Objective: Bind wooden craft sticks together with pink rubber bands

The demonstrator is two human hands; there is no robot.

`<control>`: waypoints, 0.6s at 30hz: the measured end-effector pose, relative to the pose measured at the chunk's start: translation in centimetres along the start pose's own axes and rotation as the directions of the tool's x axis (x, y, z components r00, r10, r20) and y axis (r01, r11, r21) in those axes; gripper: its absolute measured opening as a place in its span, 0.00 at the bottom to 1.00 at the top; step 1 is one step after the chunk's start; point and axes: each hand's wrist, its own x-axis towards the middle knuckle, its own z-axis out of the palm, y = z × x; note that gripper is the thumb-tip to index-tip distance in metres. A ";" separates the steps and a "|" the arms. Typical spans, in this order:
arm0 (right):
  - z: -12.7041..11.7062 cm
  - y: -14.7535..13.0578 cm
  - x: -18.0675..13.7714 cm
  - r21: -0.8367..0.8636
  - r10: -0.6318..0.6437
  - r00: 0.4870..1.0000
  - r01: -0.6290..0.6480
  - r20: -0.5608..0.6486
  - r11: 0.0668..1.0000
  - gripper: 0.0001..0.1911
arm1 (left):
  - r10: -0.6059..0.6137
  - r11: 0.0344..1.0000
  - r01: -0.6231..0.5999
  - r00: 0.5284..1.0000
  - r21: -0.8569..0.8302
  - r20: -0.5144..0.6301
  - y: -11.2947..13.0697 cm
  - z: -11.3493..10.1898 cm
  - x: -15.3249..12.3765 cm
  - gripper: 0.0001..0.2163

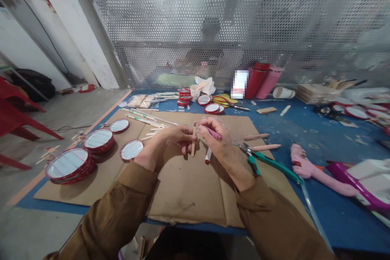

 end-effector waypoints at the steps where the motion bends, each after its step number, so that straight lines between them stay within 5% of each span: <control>1: 0.0 0.1 0.0 -0.010 -0.010 1.000 0.010 0.003 1.000 0.12 | 0.003 1.000 -0.003 1.000 0.000 0.004 0.0 0.0 0.0 0.18; 18: 0.2 0.6 0.3 0.002 -0.034 0.998 0.034 0.051 0.999 0.10 | -0.003 1.000 0.002 1.000 0.009 0.009 0.0 0.1 0.2 0.17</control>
